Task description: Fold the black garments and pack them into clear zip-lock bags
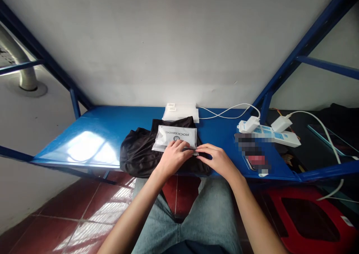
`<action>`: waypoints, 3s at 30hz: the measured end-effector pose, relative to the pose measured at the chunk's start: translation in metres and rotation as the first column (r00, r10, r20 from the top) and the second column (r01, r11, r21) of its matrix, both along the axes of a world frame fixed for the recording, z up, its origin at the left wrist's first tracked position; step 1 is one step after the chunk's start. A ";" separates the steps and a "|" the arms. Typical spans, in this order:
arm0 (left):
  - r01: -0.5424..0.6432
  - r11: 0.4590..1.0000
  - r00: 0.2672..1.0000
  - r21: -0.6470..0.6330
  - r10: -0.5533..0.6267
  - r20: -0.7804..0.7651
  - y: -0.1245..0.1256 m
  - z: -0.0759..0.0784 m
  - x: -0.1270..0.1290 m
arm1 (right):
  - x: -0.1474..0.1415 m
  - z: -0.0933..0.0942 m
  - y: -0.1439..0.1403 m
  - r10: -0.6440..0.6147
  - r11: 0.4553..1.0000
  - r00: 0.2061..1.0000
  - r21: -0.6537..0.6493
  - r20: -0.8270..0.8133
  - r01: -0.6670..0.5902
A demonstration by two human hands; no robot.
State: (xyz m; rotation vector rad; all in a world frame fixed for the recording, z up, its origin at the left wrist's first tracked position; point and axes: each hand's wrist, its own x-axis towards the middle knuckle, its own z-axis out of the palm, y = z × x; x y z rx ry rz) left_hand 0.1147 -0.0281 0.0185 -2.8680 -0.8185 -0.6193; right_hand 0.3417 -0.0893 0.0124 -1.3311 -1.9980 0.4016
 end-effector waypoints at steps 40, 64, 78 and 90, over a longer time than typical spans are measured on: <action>-0.199 0.969 0.970 0.149 0.173 0.172 0.015 0.005 -0.062 | -0.043 0.009 -0.035 0.009 0.988 0.999 0.153 0.051 -0.017; -0.005 0.524 0.535 -0.852 0.721 0.440 0.099 -0.001 -0.063 | -0.037 0.017 0.018 0.252 0.963 0.964 -0.123 0.086 -0.241; 0.026 0.672 0.700 -0.740 0.516 0.493 0.099 0.022 -0.065 | -0.009 0.008 0.097 -0.288 0.942 0.931 -0.240 -0.226 0.234; -0.333 0.769 0.882 -0.545 0.459 0.108 0.218 0.017 -0.007 | 0.016 0.031 0.232 -0.301 0.935 0.928 -0.123 0.217 0.332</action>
